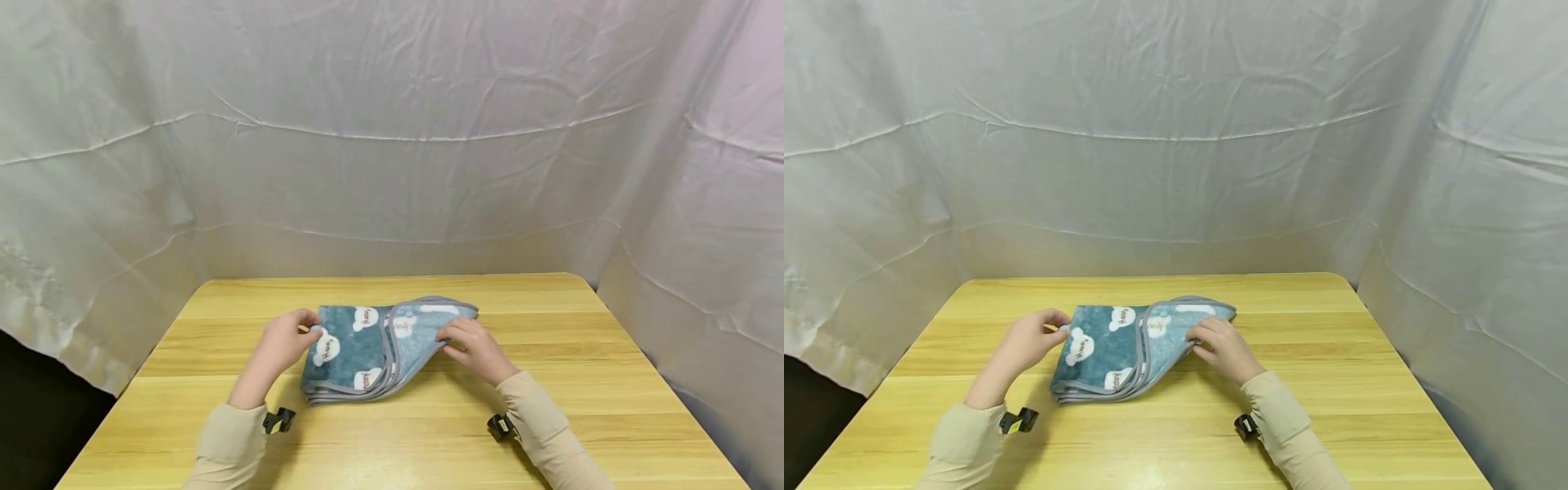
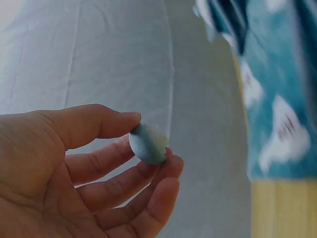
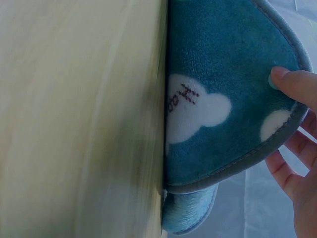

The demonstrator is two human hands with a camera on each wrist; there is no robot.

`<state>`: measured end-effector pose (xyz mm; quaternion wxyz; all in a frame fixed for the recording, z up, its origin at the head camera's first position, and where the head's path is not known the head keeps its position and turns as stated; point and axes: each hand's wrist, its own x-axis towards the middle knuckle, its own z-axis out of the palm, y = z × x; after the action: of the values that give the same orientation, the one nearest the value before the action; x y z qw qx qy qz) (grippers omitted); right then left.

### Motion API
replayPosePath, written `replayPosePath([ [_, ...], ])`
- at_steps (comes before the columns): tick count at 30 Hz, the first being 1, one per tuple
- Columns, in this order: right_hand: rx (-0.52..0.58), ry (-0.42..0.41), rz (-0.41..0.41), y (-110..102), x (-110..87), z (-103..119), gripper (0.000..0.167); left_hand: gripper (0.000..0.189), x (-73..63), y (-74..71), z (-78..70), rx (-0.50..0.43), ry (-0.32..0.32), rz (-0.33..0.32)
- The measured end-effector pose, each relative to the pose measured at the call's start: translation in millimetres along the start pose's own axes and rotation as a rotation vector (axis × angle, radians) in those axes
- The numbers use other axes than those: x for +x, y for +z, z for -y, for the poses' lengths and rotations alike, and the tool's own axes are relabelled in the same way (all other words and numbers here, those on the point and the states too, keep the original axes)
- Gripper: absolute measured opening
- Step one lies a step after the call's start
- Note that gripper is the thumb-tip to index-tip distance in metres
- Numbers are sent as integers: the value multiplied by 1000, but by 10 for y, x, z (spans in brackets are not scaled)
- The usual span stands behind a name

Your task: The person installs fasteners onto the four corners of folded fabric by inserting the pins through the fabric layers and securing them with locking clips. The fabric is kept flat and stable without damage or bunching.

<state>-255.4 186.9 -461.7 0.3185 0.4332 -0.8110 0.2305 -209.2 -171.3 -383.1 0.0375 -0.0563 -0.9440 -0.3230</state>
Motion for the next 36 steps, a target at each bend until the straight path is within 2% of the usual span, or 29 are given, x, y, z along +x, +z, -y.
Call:
replayPosePath([
  [10, 0, 4, 10, -16, 11, 16, 27, 21, 259, 280, -450, -143, 97, -10],
  [15, -2, -8, 4, -2, 11, 10, 28, 19, 332, 443, -648, -189, 134, -28],
  [19, 0, -16, 7, -5, 17, 15, 27, 19, 377, 587, -769, -248, 146, -2],
  [27, 9, -25, 13, -5, 25, 24, 25, 24, 461, 881, -851, -356, 175, 76],
  [36, 15, -35, 13, 0, 20, 19, 25, 26, 533, 1134, -839, -467, 136, 120],
])
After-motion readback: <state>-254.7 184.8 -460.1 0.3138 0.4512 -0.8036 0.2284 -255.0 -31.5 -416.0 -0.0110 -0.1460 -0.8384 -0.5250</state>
